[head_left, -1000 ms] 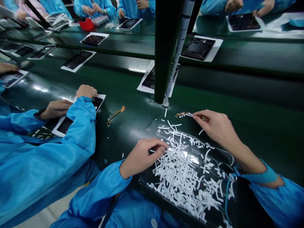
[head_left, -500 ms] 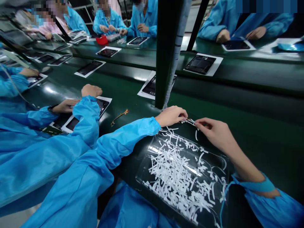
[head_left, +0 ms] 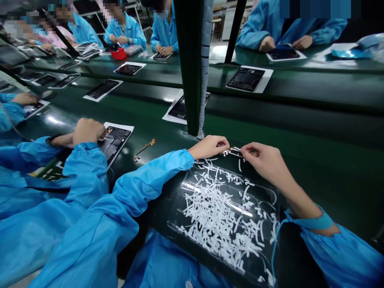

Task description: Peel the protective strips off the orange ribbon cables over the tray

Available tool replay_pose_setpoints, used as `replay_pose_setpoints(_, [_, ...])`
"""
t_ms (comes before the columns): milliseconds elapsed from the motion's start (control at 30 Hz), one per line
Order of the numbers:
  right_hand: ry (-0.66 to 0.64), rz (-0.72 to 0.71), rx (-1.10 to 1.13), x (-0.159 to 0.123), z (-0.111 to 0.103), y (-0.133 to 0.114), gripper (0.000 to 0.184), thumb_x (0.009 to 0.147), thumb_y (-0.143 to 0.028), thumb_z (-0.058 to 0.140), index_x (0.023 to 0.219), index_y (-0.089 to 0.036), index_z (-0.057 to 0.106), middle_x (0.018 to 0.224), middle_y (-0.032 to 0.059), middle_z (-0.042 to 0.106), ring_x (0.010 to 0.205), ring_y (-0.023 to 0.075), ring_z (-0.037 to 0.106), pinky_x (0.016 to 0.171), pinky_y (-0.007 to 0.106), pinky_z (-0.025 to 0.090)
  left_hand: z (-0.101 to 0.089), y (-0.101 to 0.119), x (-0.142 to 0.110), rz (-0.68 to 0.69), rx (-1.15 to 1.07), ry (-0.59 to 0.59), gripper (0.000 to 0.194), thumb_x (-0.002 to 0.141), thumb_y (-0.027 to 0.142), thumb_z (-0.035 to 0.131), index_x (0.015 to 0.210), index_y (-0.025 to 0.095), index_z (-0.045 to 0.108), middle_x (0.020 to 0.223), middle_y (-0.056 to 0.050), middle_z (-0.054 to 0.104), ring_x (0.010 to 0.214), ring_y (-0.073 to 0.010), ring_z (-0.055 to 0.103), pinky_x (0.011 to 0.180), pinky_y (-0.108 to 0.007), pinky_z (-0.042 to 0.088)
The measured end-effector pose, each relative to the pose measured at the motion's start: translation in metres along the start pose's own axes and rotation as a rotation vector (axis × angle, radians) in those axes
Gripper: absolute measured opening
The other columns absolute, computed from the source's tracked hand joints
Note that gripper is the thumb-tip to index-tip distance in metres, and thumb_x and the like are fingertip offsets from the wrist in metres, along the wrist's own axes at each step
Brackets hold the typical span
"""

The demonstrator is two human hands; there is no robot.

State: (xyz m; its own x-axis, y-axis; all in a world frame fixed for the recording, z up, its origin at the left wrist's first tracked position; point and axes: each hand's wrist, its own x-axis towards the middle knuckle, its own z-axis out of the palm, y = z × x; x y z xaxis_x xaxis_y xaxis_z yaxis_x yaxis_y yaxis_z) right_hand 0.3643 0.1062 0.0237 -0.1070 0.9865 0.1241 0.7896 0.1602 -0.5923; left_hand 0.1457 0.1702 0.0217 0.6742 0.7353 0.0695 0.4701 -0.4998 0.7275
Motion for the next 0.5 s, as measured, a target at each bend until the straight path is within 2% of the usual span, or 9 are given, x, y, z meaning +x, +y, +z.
replay_pose_setpoints(100, [-0.053,-0.002,-0.006,0.0,0.001,0.002,0.025,0.088,-0.042,0.061,0.087,-0.022,0.075,0.078,0.0044,0.074,0.069,0.0202,0.065,0.062,0.032,0.041,0.002,-0.002,-0.001,-0.005,0.008,0.021,0.017,0.098,0.025,0.058,0.097,0.014,0.071,0.097,-0.007,0.072,0.09,-0.0186,0.067,0.083,-0.032,0.05])
replay_pose_setpoints(267, [-0.099,-0.018,0.003,0.001,0.007,0.0,0.036,0.09,-0.051,0.062,0.111,-0.025,0.075,0.081,0.0025,0.075,0.069,0.0203,0.065,0.06,0.031,0.039,0.002,-0.003,-0.002,0.046,-0.043,0.029,0.016,0.099,0.027,0.058,0.1,0.017,0.071,0.099,-0.006,0.071,0.094,-0.0182,0.066,0.087,-0.033,0.05])
replay_pose_setpoints(367, [-0.099,-0.017,0.014,0.001,0.006,-0.001,0.034,0.093,-0.051,0.057,0.1,-0.024,0.077,0.079,0.0037,0.075,0.068,0.0202,0.064,0.059,0.031,0.037,0.003,-0.009,-0.002,0.043,-0.196,0.023,0.018,0.096,0.032,0.065,0.106,0.018,0.069,0.101,-0.005,0.072,0.095,-0.0176,0.067,0.088,-0.033,0.051])
replay_pose_setpoints(500, [-0.118,0.004,0.064,0.002,0.001,0.003,0.038,0.094,-0.053,0.055,0.096,-0.022,0.078,0.079,0.0042,0.075,0.059,0.0181,0.063,0.058,0.031,0.041,0.004,-0.018,0.001,-0.011,-0.307,0.006,0.022,0.09,0.018,0.071,0.111,0.015,0.069,0.1,-0.006,0.074,0.093,-0.0168,0.07,0.089,-0.033,0.054])
